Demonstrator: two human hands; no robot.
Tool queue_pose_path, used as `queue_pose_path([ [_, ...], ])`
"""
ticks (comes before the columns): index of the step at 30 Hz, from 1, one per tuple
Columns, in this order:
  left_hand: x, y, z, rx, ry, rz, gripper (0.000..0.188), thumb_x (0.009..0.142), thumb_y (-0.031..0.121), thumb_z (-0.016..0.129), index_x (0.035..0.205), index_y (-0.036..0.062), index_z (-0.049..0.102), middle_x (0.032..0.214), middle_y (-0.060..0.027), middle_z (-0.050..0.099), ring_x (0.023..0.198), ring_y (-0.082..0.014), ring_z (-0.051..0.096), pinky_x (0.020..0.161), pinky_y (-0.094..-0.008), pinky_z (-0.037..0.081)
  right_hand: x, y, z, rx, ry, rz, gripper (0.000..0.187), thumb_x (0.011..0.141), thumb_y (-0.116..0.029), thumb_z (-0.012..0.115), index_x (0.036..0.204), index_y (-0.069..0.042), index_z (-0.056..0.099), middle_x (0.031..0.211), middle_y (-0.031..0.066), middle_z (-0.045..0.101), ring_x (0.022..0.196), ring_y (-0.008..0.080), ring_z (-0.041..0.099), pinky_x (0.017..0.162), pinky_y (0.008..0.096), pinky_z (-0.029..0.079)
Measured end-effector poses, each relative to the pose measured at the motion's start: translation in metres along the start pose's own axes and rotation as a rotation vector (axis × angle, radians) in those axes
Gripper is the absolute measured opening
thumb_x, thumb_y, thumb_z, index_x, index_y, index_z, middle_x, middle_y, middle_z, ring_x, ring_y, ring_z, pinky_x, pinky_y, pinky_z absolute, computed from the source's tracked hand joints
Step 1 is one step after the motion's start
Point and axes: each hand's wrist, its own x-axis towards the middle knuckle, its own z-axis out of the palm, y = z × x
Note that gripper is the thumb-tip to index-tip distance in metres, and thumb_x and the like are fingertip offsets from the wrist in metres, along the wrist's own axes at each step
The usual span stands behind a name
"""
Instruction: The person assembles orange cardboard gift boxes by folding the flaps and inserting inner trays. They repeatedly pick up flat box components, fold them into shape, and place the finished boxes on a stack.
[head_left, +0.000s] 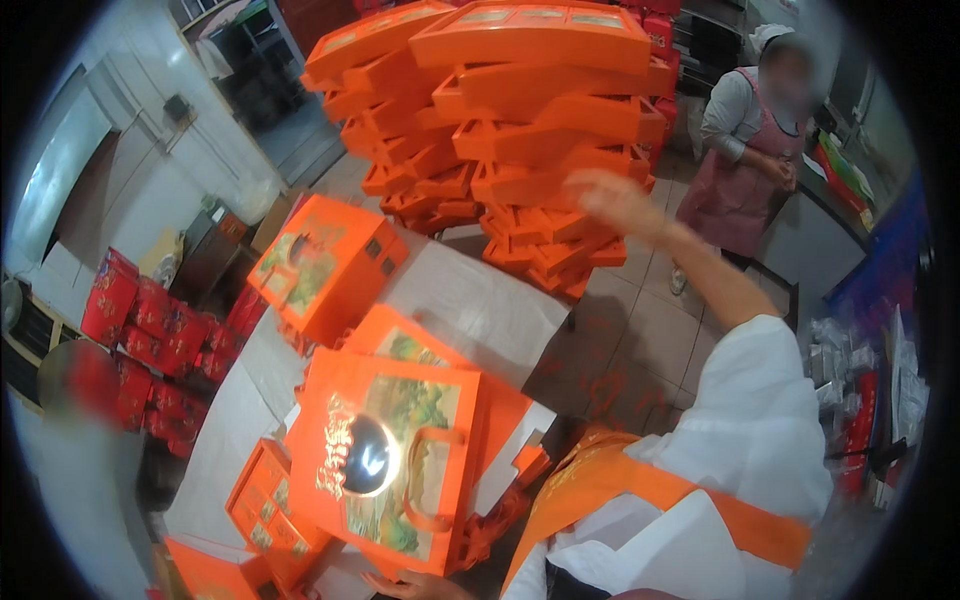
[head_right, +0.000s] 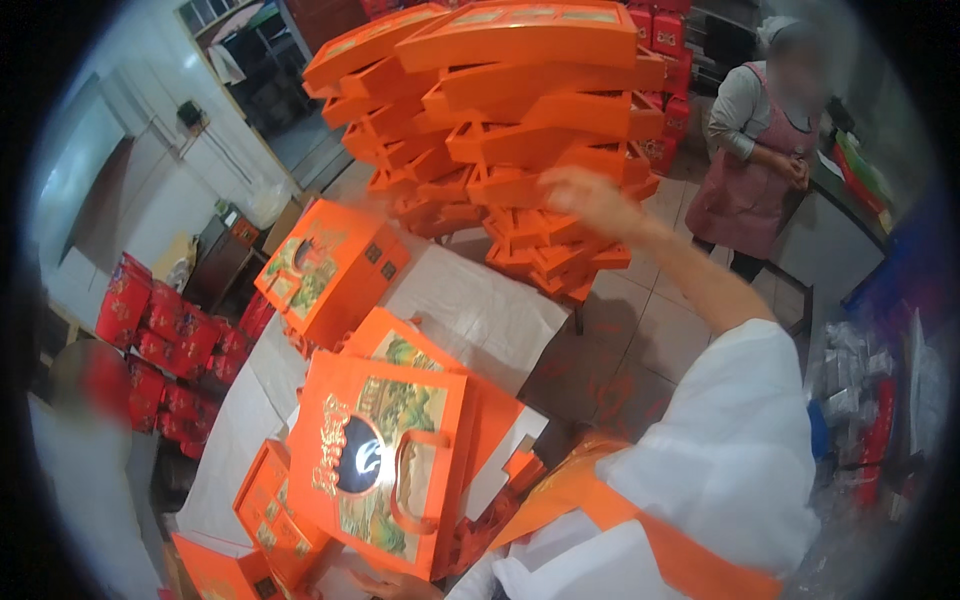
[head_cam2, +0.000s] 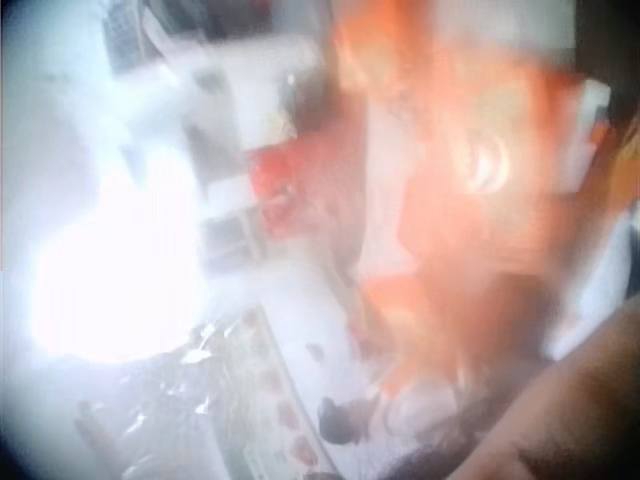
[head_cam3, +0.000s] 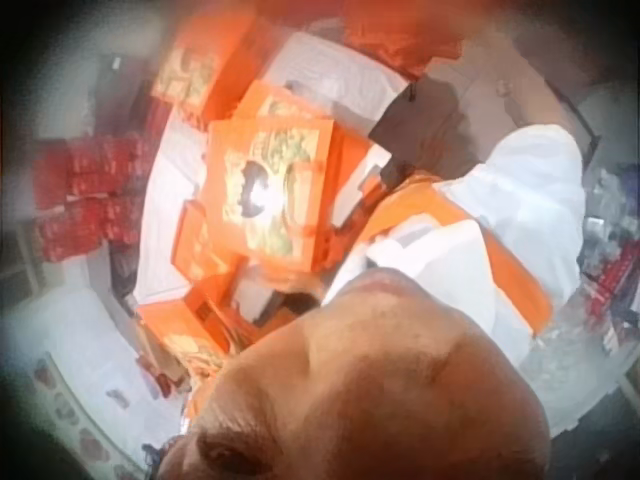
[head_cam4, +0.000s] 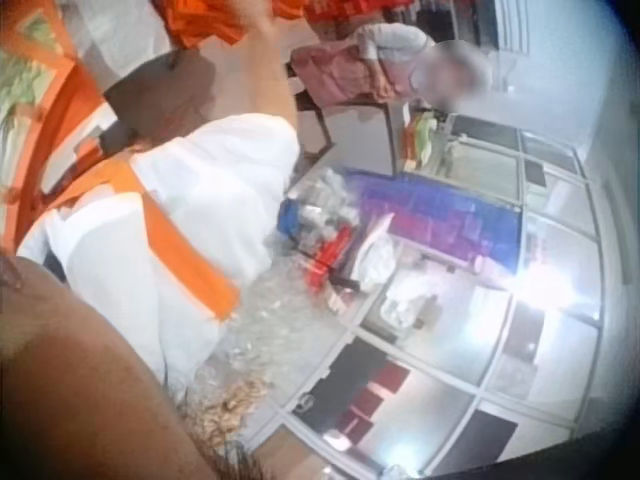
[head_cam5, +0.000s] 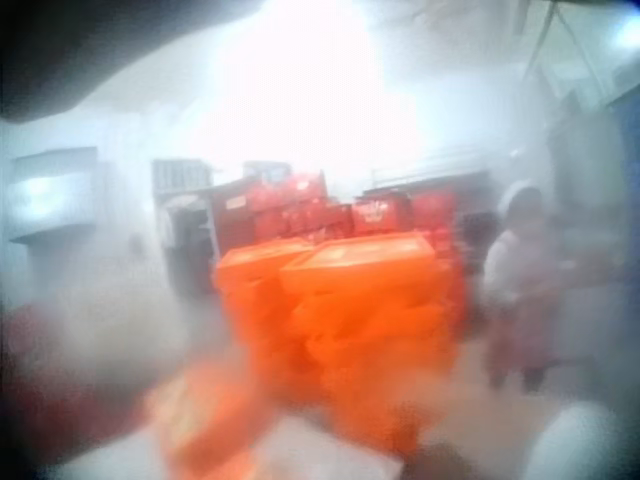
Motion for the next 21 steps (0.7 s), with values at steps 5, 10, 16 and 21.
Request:
queue_pose_path([
  [5,0.037,0.102,0.113,-0.321,-0.301,0.047,0.042,0.086,0.010,0.044,0.125,-0.0060,0.037,0.127,-0.0161,0.042,0.118,-0.0256,0.041,0.099,-0.0360,0.033,0.030,0.001,-0.210,0.468,0.545,-0.052,0.039,0.086,-0.033,0.056,0.115,-0.007,0.049,0.113,0.0106,0.052,0.099,0.0154,0.052,0.084,0.0301,0.045],
  [10,0.027,0.256,0.292,-1.252,-0.809,-0.113,0.044,0.088,0.015,0.045,0.126,-0.0044,0.036,0.130,-0.0154,0.039,0.122,-0.0247,0.037,0.101,-0.0376,0.028,0.094,0.060,-0.324,0.618,0.595,0.238,0.063,0.080,-0.040,0.063,0.123,0.000,0.039,0.122,0.0219,0.042,0.107,0.0264,0.050,0.090,0.0346,0.044],
  [16,0.092,0.377,0.470,-0.689,-0.903,-0.239,0.066,0.085,0.044,0.050,0.130,0.0002,0.032,0.128,-0.0123,0.039,0.123,-0.0231,0.036,0.100,-0.0338,0.028,0.155,0.085,-0.350,0.544,0.365,0.370,0.073,0.078,-0.046,0.062,0.127,-0.002,0.032,0.127,0.0252,0.033,0.106,0.0306,0.047,0.083,0.0368,0.048],
  [21,0.117,0.418,0.551,-0.415,-1.053,-0.391,0.076,0.079,0.060,0.049,0.130,0.0063,0.033,0.123,-0.0105,0.043,0.108,-0.0212,0.046,0.082,-0.0342,0.044,0.173,0.076,-0.328,0.425,0.132,0.504,0.053,0.085,-0.047,0.050,0.117,-0.005,0.043,0.106,0.0083,0.045,0.084,0.0178,0.054,0.074,0.0373,0.051],
])
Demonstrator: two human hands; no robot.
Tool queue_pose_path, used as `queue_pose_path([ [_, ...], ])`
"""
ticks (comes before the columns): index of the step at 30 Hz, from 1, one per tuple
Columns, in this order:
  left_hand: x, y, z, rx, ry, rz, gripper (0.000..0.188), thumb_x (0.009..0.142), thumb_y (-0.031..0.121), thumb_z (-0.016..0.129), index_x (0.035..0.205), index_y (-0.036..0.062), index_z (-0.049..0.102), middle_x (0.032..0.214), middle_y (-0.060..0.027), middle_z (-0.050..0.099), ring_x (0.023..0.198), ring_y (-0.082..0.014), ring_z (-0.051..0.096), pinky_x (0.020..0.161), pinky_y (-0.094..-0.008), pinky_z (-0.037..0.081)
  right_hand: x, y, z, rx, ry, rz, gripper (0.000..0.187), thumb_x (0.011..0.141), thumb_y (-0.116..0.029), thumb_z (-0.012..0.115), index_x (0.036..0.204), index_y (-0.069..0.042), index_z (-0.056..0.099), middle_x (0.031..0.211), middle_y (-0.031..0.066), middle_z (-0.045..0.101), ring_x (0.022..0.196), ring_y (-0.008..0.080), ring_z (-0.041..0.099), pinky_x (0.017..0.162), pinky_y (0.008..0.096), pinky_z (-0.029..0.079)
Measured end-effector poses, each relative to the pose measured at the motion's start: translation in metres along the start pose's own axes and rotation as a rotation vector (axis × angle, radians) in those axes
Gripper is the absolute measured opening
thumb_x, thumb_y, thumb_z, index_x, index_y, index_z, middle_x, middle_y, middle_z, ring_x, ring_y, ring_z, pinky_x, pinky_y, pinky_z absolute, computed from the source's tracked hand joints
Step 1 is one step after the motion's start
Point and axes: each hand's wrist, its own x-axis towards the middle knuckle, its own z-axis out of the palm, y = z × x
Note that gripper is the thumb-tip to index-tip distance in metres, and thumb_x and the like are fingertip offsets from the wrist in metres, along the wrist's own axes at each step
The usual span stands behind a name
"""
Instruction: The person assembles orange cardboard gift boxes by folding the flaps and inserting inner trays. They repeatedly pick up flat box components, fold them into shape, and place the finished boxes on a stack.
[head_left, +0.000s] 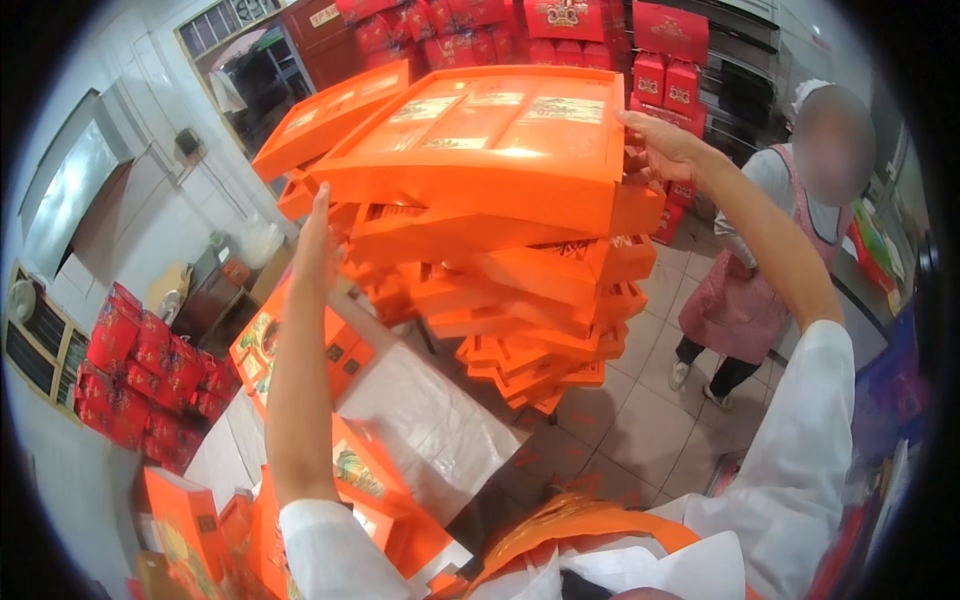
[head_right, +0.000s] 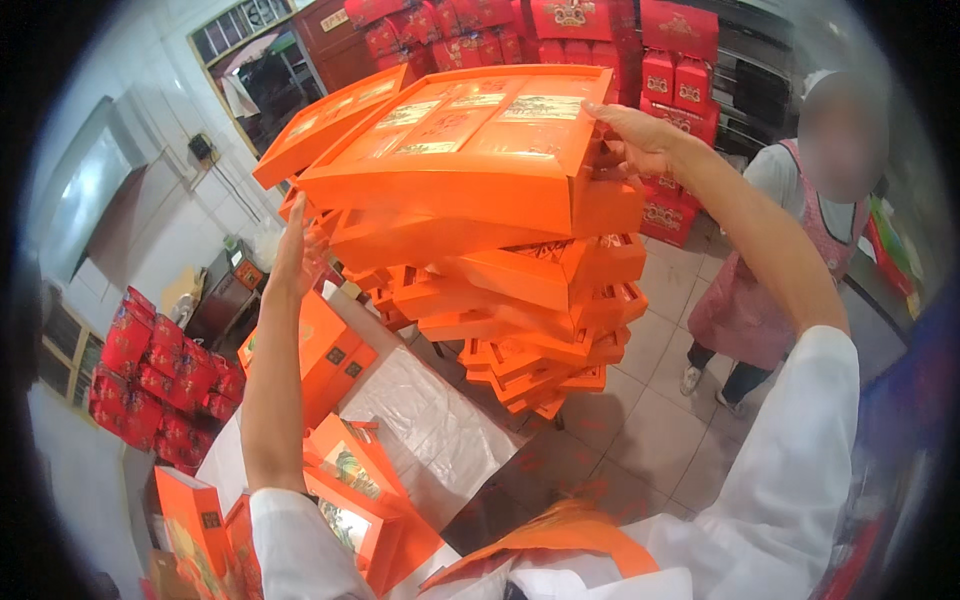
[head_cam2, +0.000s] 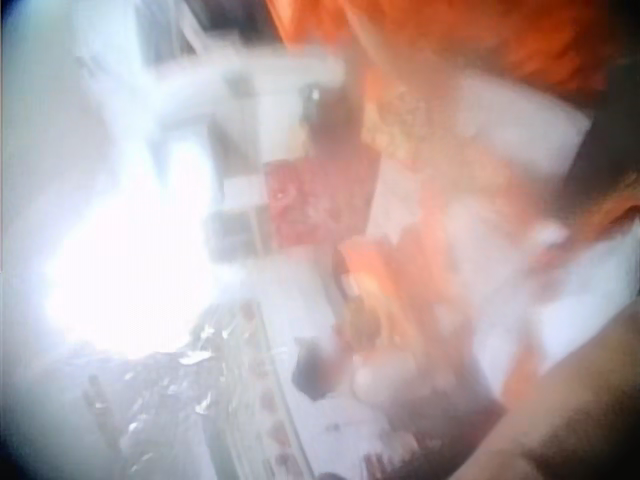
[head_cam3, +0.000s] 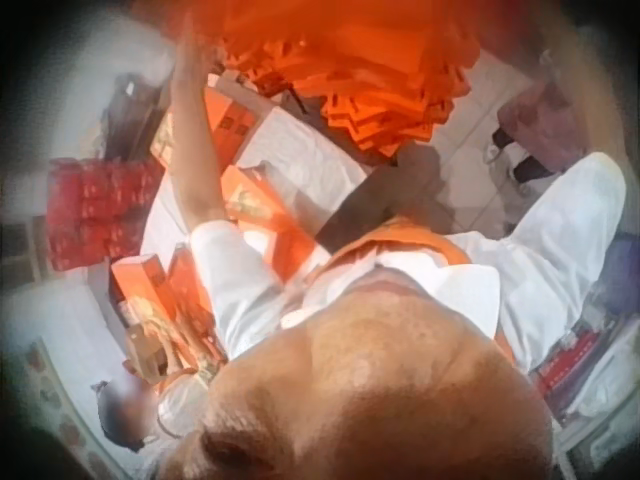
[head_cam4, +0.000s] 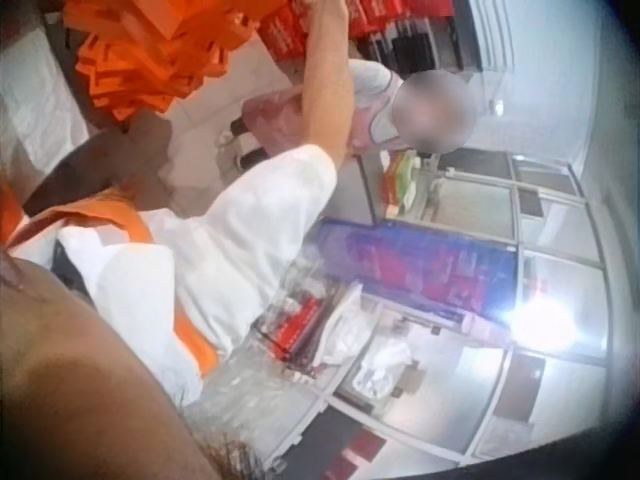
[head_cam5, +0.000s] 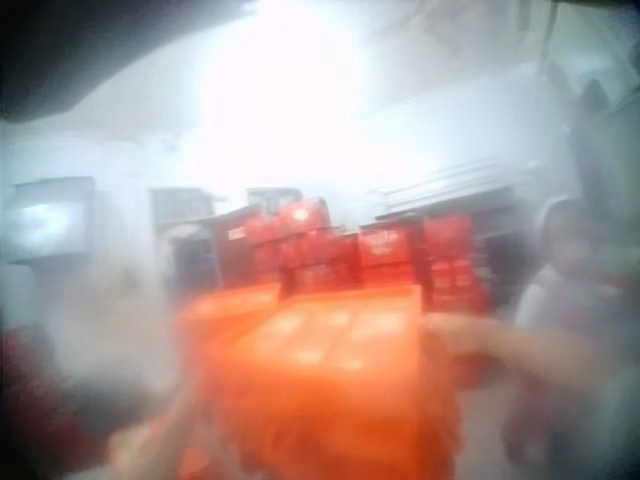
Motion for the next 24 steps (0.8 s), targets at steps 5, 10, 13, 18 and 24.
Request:
queue_pose_path([
  [5,0.049,0.009,0.022,-0.121,-0.186,0.001,0.067,0.077,0.058,0.053,0.124,0.0120,0.042,0.118,-0.0063,0.048,0.094,-0.0193,0.050,0.074,-0.0340,0.046,0.027,0.013,0.003,0.225,0.110,-0.034,0.038,0.084,-0.037,0.056,0.109,-0.008,0.052,0.085,0.0057,0.061,0.074,0.0137,0.060,0.063,0.0331,0.054],
  [10,0.109,0.011,0.025,-0.136,0.106,0.113,0.050,0.074,0.042,0.064,0.113,0.0139,0.050,0.114,-0.0049,0.052,0.090,-0.0207,0.053,0.078,-0.0424,0.044,0.023,0.015,0.013,0.292,0.118,-0.080,0.041,0.077,-0.029,0.064,0.107,-0.002,0.053,0.098,0.0080,0.060,0.084,0.0208,0.060,0.074,0.0388,0.051],
  [13,0.088,0.035,0.028,-0.337,0.131,0.128,0.044,0.071,0.039,0.067,0.104,0.0134,0.054,0.108,-0.0055,0.055,0.090,-0.0219,0.053,0.077,-0.0474,0.042,0.018,0.022,0.009,0.390,0.032,-0.147,0.039,0.077,-0.022,0.065,0.108,-0.001,0.053,0.098,0.0099,0.061,0.087,0.0223,0.061,0.076,0.0369,0.052],
  [18,-0.074,0.061,0.031,-0.353,0.020,0.189,0.036,0.073,0.035,0.065,0.100,0.0126,0.054,0.095,-0.0059,0.056,0.093,-0.0216,0.054,0.077,-0.0479,0.044,-0.060,0.012,0.032,0.526,-0.047,-0.323,0.045,0.078,-0.018,0.062,0.115,0.001,0.046,0.102,0.0111,0.059,0.088,0.0218,0.061,0.078,0.0327,0.051],
  [24,-0.279,-0.038,0.010,-0.950,-0.224,0.275,0.018,0.083,0.022,0.054,0.097,0.0123,0.051,0.096,-0.0024,0.055,0.089,-0.0167,0.054,0.076,-0.0330,0.045,-0.193,0.068,0.156,0.522,0.114,-0.601,0.045,0.078,-0.013,0.059,0.118,-0.003,0.042,0.104,0.0094,0.054,0.090,0.0179,0.056,0.077,0.0303,0.047],
])
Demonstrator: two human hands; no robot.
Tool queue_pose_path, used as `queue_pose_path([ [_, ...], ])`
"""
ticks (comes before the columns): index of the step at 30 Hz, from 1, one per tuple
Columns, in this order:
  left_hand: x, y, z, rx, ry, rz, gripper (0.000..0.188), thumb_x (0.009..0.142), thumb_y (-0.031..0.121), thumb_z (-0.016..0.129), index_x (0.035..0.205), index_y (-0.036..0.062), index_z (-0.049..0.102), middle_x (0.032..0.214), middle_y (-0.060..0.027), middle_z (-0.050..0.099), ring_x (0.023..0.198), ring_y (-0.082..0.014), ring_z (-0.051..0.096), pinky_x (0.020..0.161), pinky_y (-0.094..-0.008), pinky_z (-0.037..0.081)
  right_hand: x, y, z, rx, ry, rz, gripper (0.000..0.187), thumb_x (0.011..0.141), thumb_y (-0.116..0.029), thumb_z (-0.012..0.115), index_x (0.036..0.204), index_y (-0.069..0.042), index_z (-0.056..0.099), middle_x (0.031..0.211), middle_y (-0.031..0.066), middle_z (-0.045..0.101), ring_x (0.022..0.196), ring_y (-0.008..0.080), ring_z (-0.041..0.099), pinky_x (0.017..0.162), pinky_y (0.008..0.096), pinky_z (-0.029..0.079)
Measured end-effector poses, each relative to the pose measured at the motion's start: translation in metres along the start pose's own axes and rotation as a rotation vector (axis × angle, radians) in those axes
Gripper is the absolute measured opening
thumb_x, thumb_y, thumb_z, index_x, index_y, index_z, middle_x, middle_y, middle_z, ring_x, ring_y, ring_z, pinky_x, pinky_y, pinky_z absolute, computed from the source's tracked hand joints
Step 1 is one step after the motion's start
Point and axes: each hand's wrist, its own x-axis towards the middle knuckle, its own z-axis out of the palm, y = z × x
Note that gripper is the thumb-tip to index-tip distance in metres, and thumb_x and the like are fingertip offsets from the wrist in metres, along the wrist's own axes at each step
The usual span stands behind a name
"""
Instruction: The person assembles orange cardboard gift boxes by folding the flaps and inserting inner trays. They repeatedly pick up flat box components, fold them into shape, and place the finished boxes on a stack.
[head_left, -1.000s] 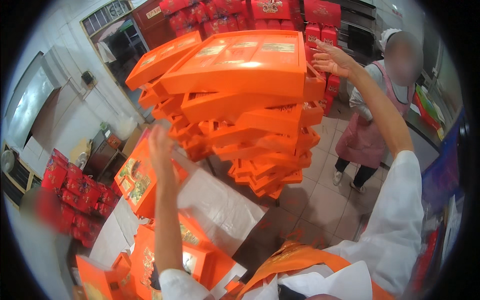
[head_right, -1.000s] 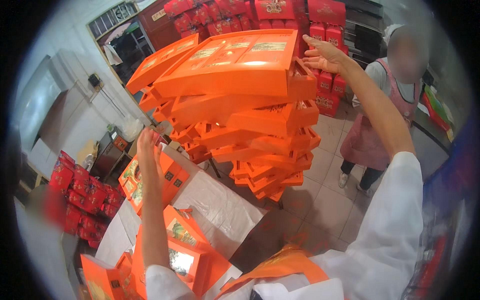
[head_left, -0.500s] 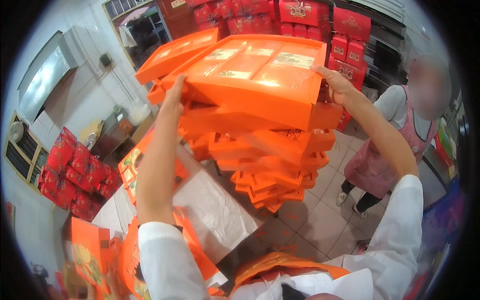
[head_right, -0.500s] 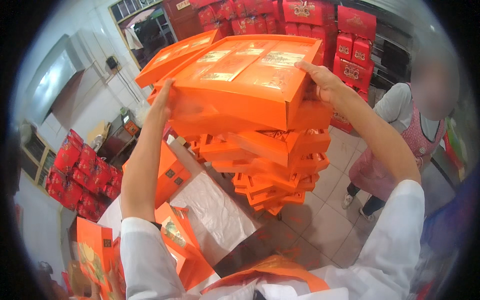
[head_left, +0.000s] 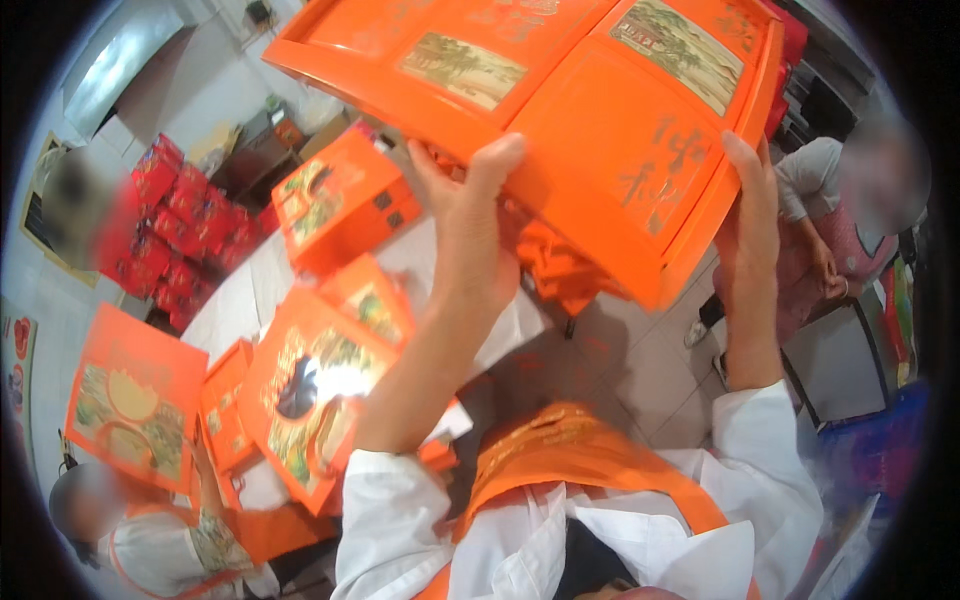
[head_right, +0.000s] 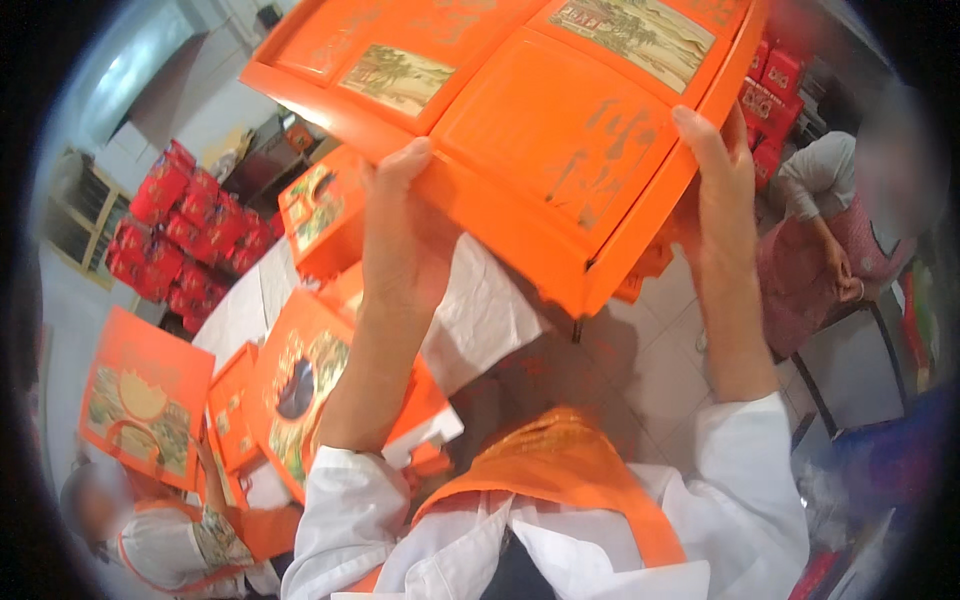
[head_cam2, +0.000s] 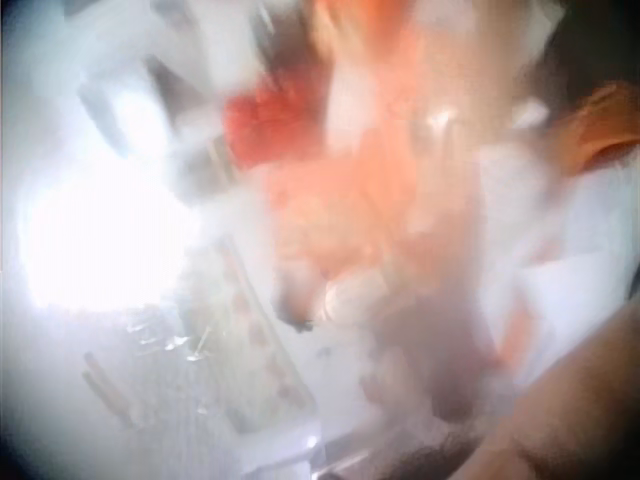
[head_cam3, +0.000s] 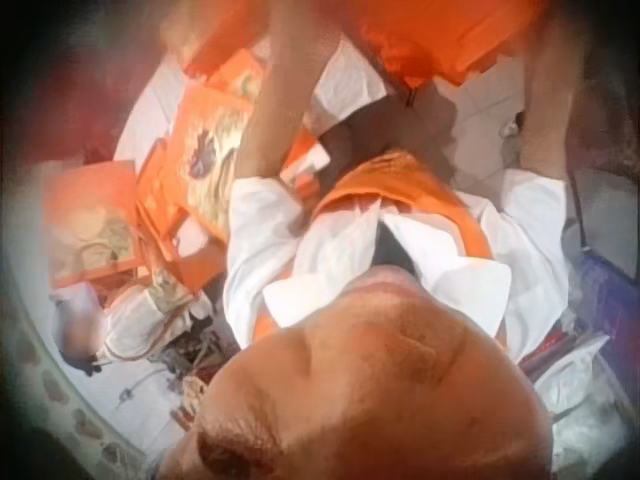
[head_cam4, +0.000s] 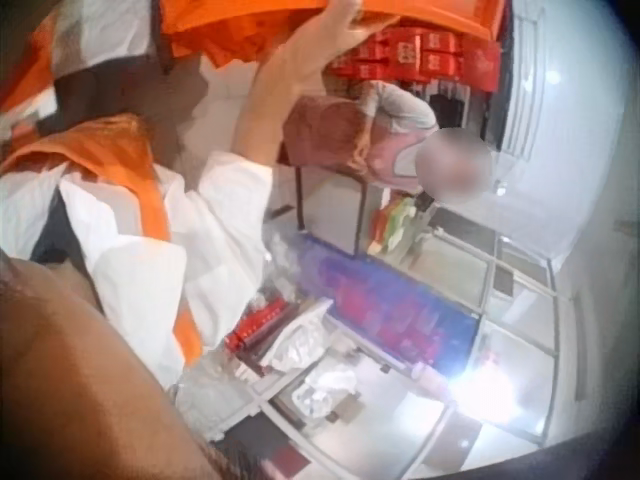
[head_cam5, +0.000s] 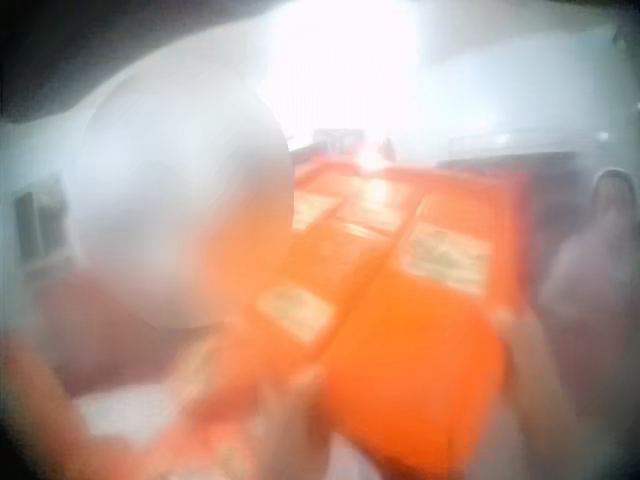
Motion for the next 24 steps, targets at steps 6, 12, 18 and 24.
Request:
queue_pose_path([
  [6,-0.139,0.064,-0.102,0.140,0.215,0.091,0.026,0.081,0.025,0.050,0.100,0.0065,0.051,0.094,-0.0055,0.056,0.084,-0.0168,0.055,0.076,-0.0296,0.046,-0.157,0.010,0.033,0.362,-0.007,0.172,0.053,0.086,-0.031,0.052,0.128,-0.003,0.036,0.132,0.0093,0.039,0.114,0.0220,0.043,0.094,0.0363,0.037],
  [12,-0.232,0.132,-0.145,0.490,0.501,0.000,0.046,0.077,0.031,0.050,0.112,0.0015,0.048,0.103,-0.0107,0.055,0.091,-0.0205,0.054,0.080,-0.0315,0.044,-0.177,0.058,-0.130,0.731,-0.301,0.334,0.062,0.090,-0.047,0.039,0.129,0.001,0.033,0.132,0.0109,0.039,0.118,0.0219,0.039,0.100,0.0374,0.031],
  [18,-0.268,0.146,-0.210,0.732,0.381,-0.039,0.047,0.079,0.031,0.051,0.116,0.0029,0.046,0.111,-0.0114,0.050,0.100,-0.0219,0.049,0.086,-0.0342,0.040,-0.240,0.076,-0.129,0.471,-0.496,0.922,0.061,0.087,-0.046,0.047,0.128,-0.001,0.036,0.127,0.0111,0.044,0.112,0.0231,0.046,0.094,0.0366,0.040],
  [24,-0.286,0.083,-0.244,0.754,0.203,-0.258,0.048,0.080,0.030,0.052,0.120,0.0043,0.045,0.119,-0.0120,0.045,0.109,-0.0233,0.044,0.091,-0.0369,0.036,-0.303,0.069,-0.182,0.133,-0.159,1.090,0.064,0.079,-0.035,0.057,0.128,-0.001,0.034,0.124,0.0134,0.046,0.110,0.0257,0.048,0.091,0.0379,0.043],
])
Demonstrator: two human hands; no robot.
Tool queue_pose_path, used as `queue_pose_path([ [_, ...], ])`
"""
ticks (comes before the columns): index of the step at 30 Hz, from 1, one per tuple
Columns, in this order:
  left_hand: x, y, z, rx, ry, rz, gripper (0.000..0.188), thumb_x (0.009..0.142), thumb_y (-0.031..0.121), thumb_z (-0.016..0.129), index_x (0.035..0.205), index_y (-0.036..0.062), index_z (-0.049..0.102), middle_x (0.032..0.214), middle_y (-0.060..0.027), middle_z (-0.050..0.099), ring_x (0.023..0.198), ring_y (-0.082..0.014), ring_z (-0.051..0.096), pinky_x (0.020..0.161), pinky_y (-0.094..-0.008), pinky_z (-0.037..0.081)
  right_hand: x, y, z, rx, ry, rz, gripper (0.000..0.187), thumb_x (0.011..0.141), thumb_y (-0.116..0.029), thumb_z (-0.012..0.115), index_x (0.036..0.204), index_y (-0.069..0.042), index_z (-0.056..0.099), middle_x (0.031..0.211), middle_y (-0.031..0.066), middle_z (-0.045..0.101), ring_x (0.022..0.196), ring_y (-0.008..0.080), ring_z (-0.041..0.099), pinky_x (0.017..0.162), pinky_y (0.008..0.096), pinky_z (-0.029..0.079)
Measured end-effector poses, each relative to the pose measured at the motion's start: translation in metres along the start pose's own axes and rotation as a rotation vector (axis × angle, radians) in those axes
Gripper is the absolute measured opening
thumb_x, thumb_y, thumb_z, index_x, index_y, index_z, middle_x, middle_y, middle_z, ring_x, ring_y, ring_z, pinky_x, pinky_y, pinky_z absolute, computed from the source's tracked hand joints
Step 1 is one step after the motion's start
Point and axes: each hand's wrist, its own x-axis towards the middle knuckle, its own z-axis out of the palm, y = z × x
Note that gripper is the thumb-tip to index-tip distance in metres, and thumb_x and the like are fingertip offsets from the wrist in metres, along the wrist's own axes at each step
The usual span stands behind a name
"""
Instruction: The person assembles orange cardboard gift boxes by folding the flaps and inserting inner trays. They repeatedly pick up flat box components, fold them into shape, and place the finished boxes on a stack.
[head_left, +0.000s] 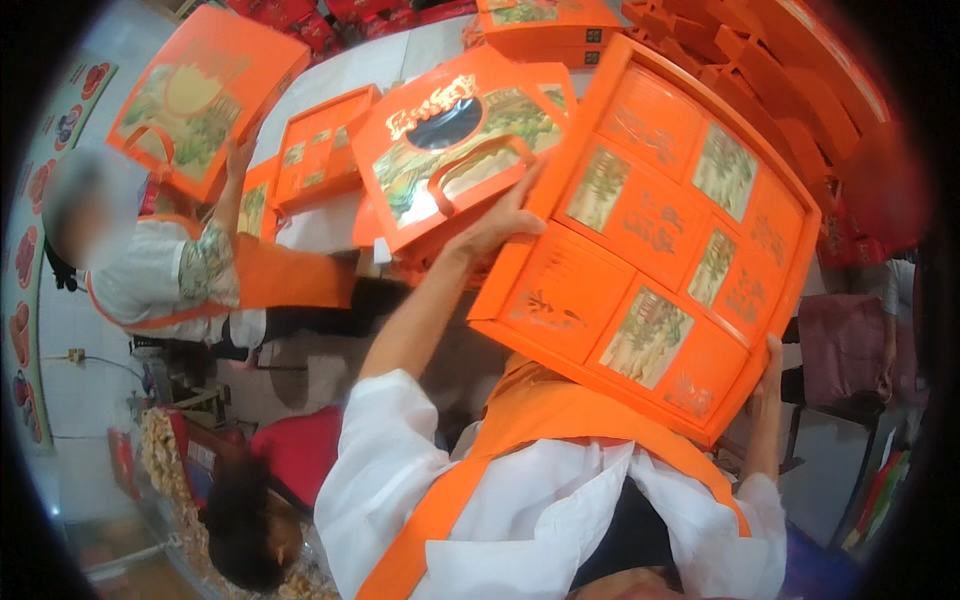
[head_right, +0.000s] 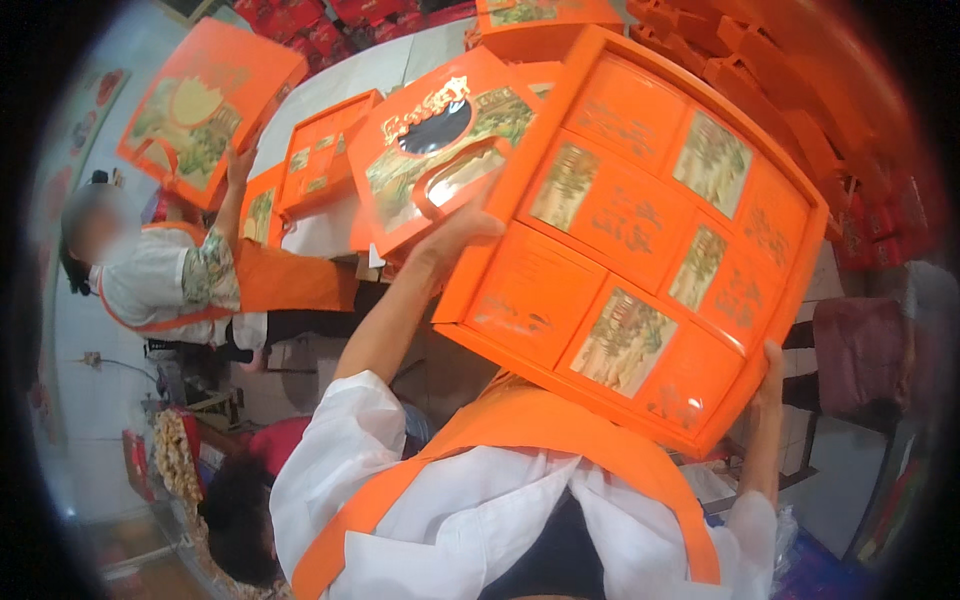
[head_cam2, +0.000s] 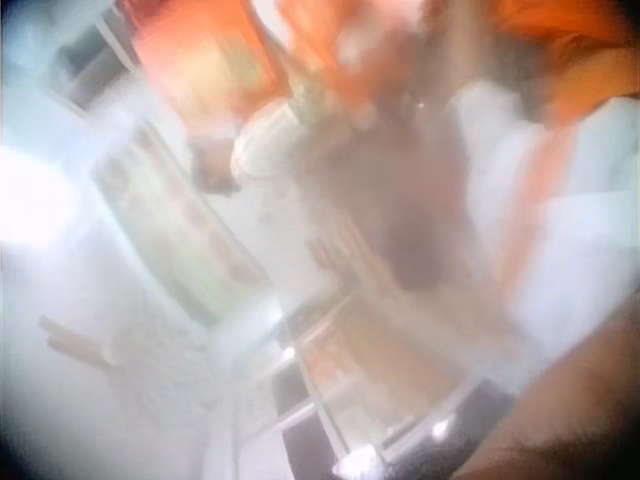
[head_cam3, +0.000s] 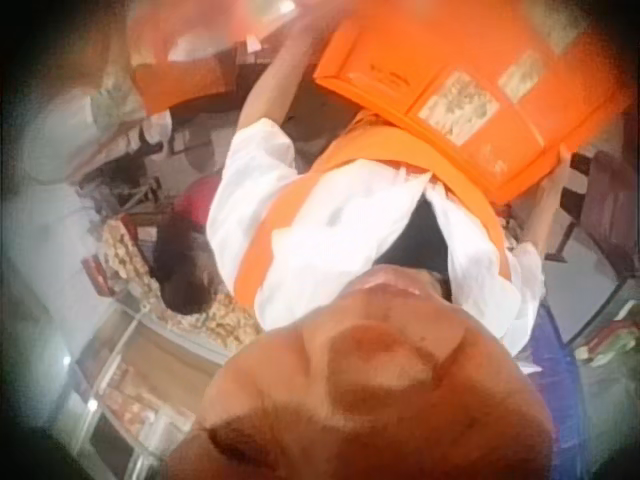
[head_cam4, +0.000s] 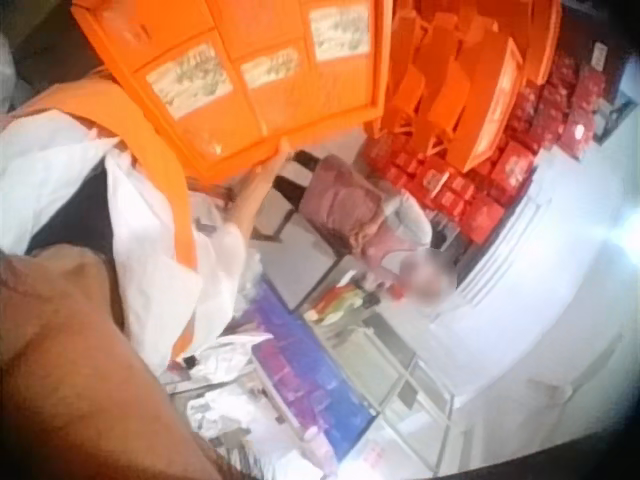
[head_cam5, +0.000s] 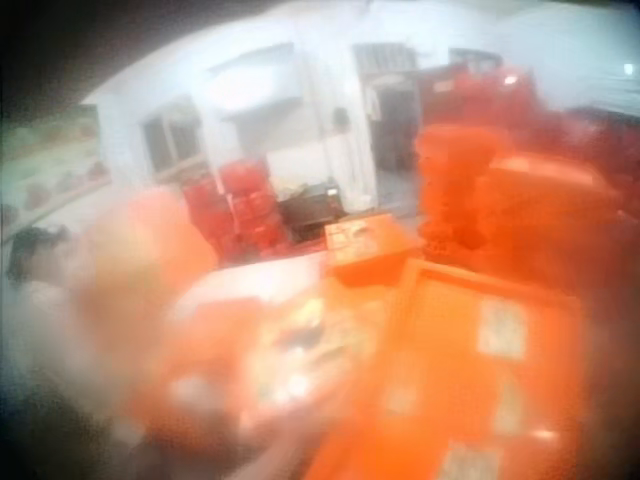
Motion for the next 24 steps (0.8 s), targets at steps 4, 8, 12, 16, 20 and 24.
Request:
queue_pose_path([
  [4,0.007,-0.032,-0.005,0.047,-0.115,-0.090,0.049,0.081,0.030,0.053,0.123,0.0052,0.044,0.125,-0.0125,0.041,0.115,-0.0242,0.040,0.095,-0.0387,0.033,-0.020,0.026,-0.016,0.007,0.021,0.020,0.067,0.077,-0.038,0.057,0.128,0.000,0.034,0.122,0.0145,0.047,0.107,0.0265,0.050,0.089,0.0378,0.044],
  [8,0.012,-0.052,-0.047,0.773,0.002,0.012,0.052,0.082,0.031,0.054,0.126,0.0057,0.042,0.129,-0.0140,0.038,0.119,-0.0267,0.038,0.097,-0.0404,0.031,-0.033,0.046,-0.021,0.034,0.214,0.052,0.069,0.075,-0.040,0.058,0.126,0.000,0.035,0.119,0.0155,0.048,0.104,0.0270,0.052,0.086,0.0378,0.046],
  [12,0.008,-0.102,-0.137,1.859,0.361,0.124,0.055,0.077,0.027,0.060,0.123,0.0038,0.040,0.122,-0.0173,0.043,0.110,-0.0351,0.044,0.090,-0.0425,0.038,-0.039,0.068,-0.032,0.100,0.306,0.086,0.067,0.075,-0.039,0.059,0.125,0.000,0.037,0.116,0.0156,0.050,0.101,0.0270,0.053,0.083,0.0371,0.047],
  [16,0.014,-0.100,-0.166,1.952,0.254,-0.153,0.052,0.071,0.019,0.063,0.115,0.0019,0.041,0.112,-0.0162,0.047,0.099,-0.0348,0.050,0.078,-0.0434,0.044,-0.019,0.067,-0.030,0.078,0.209,0.104,0.065,0.075,-0.037,0.059,0.124,0.001,0.038,0.115,0.0151,0.051,0.098,0.0262,0.055,0.082,0.0369,0.048],
  [20,0.035,-0.085,-0.131,1.998,0.219,0.024,0.049,0.069,0.016,0.064,0.110,0.0015,0.042,0.104,-0.0144,0.050,0.087,-0.0312,0.057,0.065,-0.0398,0.049,0.010,0.098,-0.085,0.121,0.077,0.172,0.062,0.075,-0.033,0.061,0.122,0.001,0.040,0.115,0.0145,0.051,0.096,0.0257,0.056,0.081,0.0366,0.048],
  [24,0.032,-0.069,-0.101,2.050,0.208,0.040,0.043,0.070,0.017,0.064,0.103,0.0012,0.043,0.096,-0.0132,0.053,0.076,-0.0297,0.060,0.055,-0.0377,0.051,0.028,0.124,-0.057,0.138,0.103,0.139,0.059,0.074,-0.031,0.062,0.119,0.001,0.042,0.113,0.0142,0.052,0.096,0.0248,0.056,0.081,0.0360,0.049],
])
